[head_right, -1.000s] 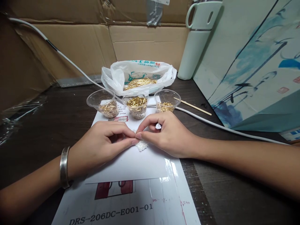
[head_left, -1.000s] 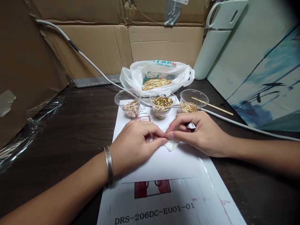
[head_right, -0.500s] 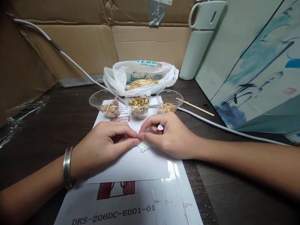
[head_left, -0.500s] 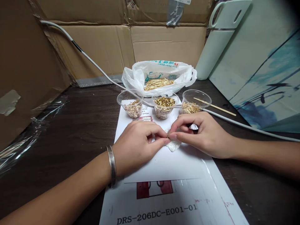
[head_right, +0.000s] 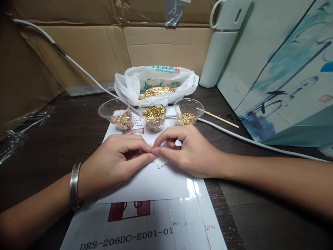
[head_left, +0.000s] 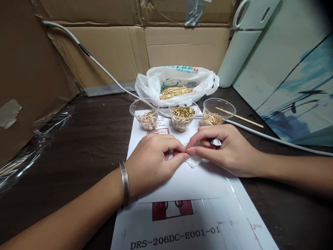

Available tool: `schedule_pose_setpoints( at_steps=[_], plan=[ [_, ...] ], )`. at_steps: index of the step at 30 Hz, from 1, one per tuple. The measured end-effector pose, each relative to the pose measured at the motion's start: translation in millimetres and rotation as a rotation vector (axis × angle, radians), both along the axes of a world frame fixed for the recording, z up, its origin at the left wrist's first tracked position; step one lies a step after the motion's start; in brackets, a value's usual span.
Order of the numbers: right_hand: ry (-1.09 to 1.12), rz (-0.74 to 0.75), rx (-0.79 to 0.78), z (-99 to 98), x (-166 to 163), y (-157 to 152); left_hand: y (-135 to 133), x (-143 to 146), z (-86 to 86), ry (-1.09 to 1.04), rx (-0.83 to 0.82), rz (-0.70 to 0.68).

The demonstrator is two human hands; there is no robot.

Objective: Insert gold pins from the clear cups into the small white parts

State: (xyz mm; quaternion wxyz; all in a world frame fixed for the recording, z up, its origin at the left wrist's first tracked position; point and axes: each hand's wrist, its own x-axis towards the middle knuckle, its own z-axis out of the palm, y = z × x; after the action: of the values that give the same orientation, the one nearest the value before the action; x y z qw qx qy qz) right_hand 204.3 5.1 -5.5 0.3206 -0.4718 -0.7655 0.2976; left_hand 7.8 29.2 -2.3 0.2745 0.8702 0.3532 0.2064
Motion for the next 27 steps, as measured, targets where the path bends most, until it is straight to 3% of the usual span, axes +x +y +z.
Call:
schedule_pose_setpoints(
  at_steps=[15, 24, 27],
  plan=[
    [0.327, -0.001, -0.167, -3.5, 1.5, -5.2, 1.1, 2.1, 0.5, -0.018, -0.015, -0.026],
    [0.234, -0.039, -0.156, -3.3, 1.5, -6.1, 0.7, 2.3, 1.0, -0.026, -0.006, -0.028],
    [0.301, -0.049, -0.163, -5.0, 0.4, -3.2, 0.8, 2.3, 1.0, -0.014, 0.003, -0.035]
  ],
)
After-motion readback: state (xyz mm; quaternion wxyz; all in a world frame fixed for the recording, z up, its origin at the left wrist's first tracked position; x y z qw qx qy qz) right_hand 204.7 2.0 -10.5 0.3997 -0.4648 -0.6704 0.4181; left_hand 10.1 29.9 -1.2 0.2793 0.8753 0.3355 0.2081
